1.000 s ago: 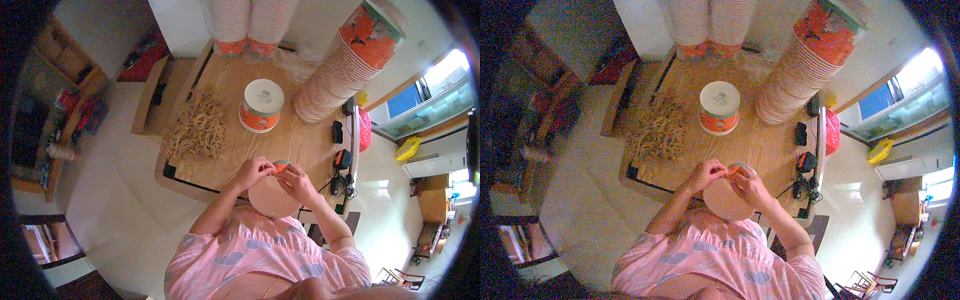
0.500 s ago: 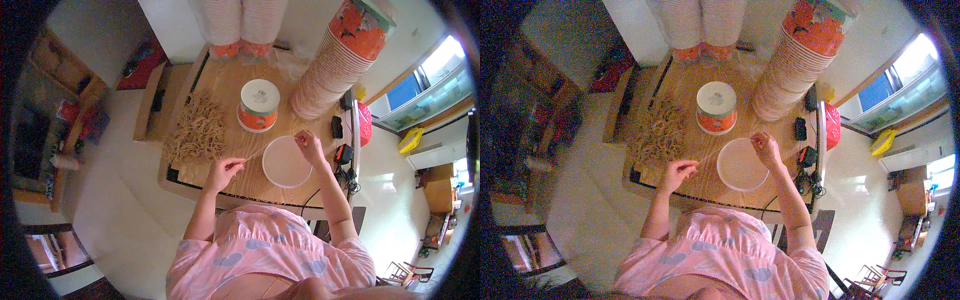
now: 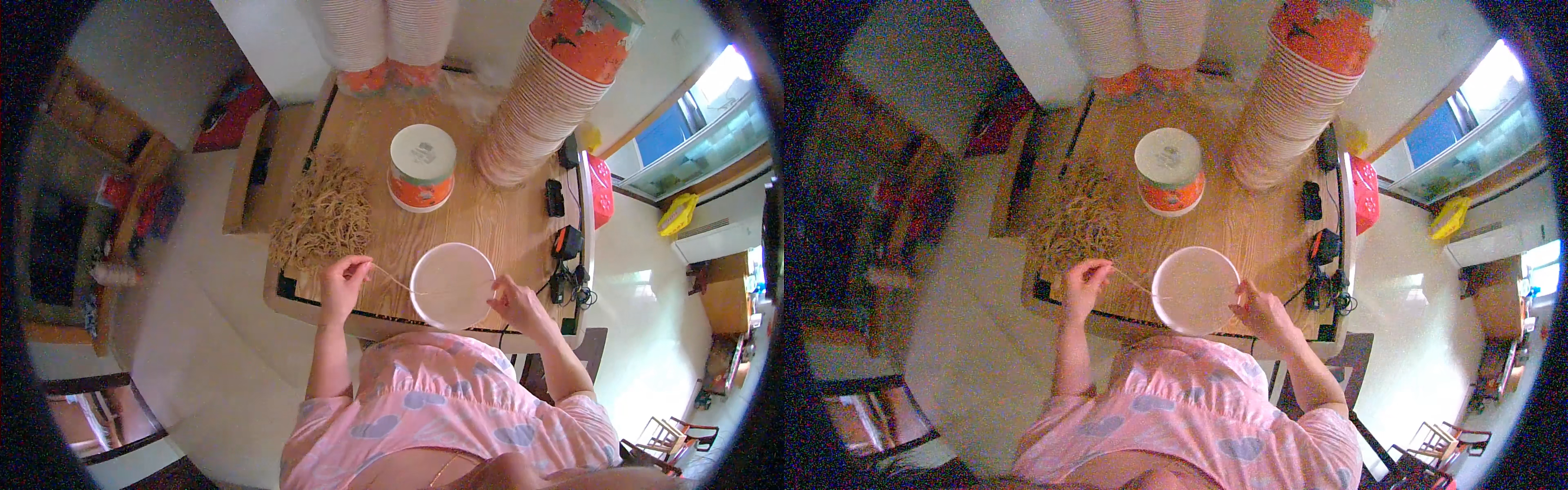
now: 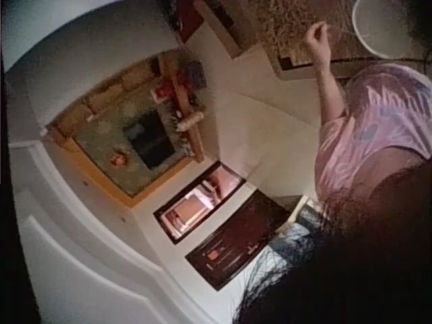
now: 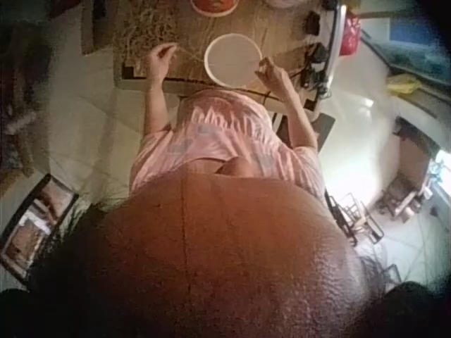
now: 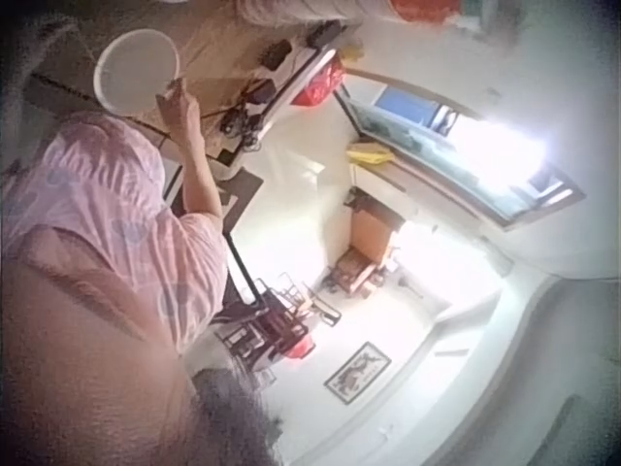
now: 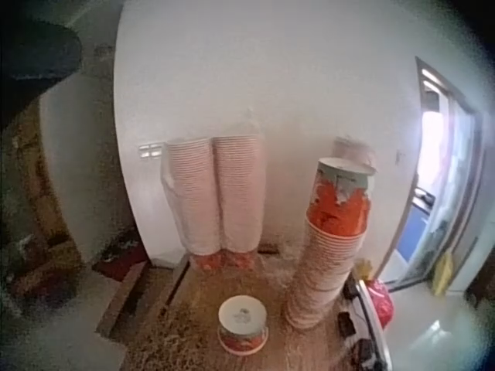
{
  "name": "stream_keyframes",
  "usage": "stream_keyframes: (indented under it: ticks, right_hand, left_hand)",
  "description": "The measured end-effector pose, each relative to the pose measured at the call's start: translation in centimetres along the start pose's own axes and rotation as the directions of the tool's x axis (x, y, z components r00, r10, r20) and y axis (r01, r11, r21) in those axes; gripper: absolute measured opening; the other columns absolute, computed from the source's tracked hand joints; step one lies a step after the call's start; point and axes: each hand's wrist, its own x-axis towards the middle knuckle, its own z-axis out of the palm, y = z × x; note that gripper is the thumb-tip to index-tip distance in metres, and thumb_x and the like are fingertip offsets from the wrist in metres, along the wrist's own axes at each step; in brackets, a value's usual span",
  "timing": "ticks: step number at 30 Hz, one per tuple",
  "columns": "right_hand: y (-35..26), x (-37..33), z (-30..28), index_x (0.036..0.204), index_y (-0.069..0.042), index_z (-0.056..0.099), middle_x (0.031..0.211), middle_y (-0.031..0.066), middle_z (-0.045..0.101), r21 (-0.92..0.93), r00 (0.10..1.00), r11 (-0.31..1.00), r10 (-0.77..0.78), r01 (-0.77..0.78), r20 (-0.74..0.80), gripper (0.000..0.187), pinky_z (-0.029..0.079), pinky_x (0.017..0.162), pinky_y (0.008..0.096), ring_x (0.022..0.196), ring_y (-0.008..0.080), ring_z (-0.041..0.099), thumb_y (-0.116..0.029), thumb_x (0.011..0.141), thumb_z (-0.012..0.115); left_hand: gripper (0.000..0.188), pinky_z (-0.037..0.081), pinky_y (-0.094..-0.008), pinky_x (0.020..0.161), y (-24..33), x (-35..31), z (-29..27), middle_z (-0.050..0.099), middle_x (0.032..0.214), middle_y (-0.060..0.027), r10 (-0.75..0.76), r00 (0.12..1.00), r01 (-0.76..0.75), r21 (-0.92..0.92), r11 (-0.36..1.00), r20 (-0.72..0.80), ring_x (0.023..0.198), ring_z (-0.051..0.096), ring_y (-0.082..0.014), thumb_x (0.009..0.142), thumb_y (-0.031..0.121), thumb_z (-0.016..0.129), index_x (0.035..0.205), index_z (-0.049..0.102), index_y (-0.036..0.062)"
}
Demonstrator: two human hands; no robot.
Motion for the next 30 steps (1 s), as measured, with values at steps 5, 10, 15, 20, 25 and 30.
stream_keyframes:
  ticks: [5,10,15,20,25,30]
  right_hand:
    - [-4.0,0.3,-1.0,0.091,-0.003,0.053,0.081,0.0128,0.059,0.099,0.909,0.924,-0.339,0.371,-0.243,0.018,0.046,0.069,0.0339,0.078,0.0262,0.058,-0.011,0.077,0.060]
    - [-6.1,2.5,1.8,0.111,-0.001,0.046,0.103,0.0074,0.052,0.489,0.839,0.691,-0.509,0.532,-0.193,0.035,0.043,0.084,0.0281,0.097,0.0154,0.052,-0.006,0.079,0.059]
    - [-6.7,2.7,4.3,0.111,-0.003,0.046,0.091,0.0053,0.055,0.566,0.932,0.756,-0.356,0.328,-0.063,0.035,0.045,0.068,0.0230,0.079,0.0094,0.054,-0.013,0.081,0.060]
    - [-5.4,3.0,4.7,0.090,-0.002,0.056,0.064,-0.0017,0.052,0.428,0.950,0.849,-0.285,0.311,-0.127,0.015,0.038,0.051,0.0210,0.057,0.0036,0.043,-0.011,0.079,0.062]
    - [-5.7,3.4,4.6,0.077,-0.001,0.058,0.057,0.0039,0.052,0.344,0.955,0.891,-0.265,0.296,-0.136,0.010,0.038,0.049,0.0239,0.052,0.0075,0.045,-0.009,0.076,0.063]
    - [-4.2,5.2,7.4,0.077,-0.002,0.057,0.060,0.0119,0.055,0.235,0.925,0.909,-0.285,0.344,-0.251,0.012,0.043,0.051,0.0318,0.053,0.0206,0.054,-0.012,0.075,0.062]
  left_hand:
    - [0.009,0.046,-0.0235,0.059,3.1,-0.9,4.4,0.060,0.077,-0.0079,0.393,0.899,-0.412,0.069,0.909,0.195,0.069,0.058,-0.0145,0.074,0.001,0.062,0.083,0.064,0.0013]
    - [0.012,0.047,-0.0261,0.061,5.3,-2.3,7.2,0.060,0.082,-0.0089,0.335,0.868,-0.370,0.030,0.928,0.367,0.071,0.059,-0.0171,0.073,0.000,0.062,0.084,0.063,0.0017]
    - [0.011,0.047,-0.0253,0.060,3.8,-2.6,6.6,0.060,0.082,-0.0096,0.288,0.897,-0.333,0.086,0.939,0.337,0.070,0.060,-0.0164,0.073,0.002,0.063,0.084,0.063,0.0009]
    - [0.008,0.047,-0.0250,0.059,2.9,-3.0,5.7,0.060,0.078,-0.0083,0.196,0.925,-0.240,0.101,0.965,0.324,0.066,0.059,-0.0143,0.074,0.004,0.062,0.081,0.063,0.0004]
    - [0.006,0.046,-0.0247,0.058,1.3,-2.8,5.2,0.060,0.074,-0.0070,0.194,0.935,-0.238,0.121,0.964,0.295,0.064,0.059,-0.0131,0.076,0.005,0.062,0.080,0.062,0.0002]
    - [0.008,0.046,-0.0251,0.058,-0.1,-1.1,4.1,0.060,0.074,-0.0071,0.174,0.972,-0.200,0.176,0.964,0.157,0.064,0.059,-0.0147,0.075,0.004,0.061,0.083,0.062,0.0011]
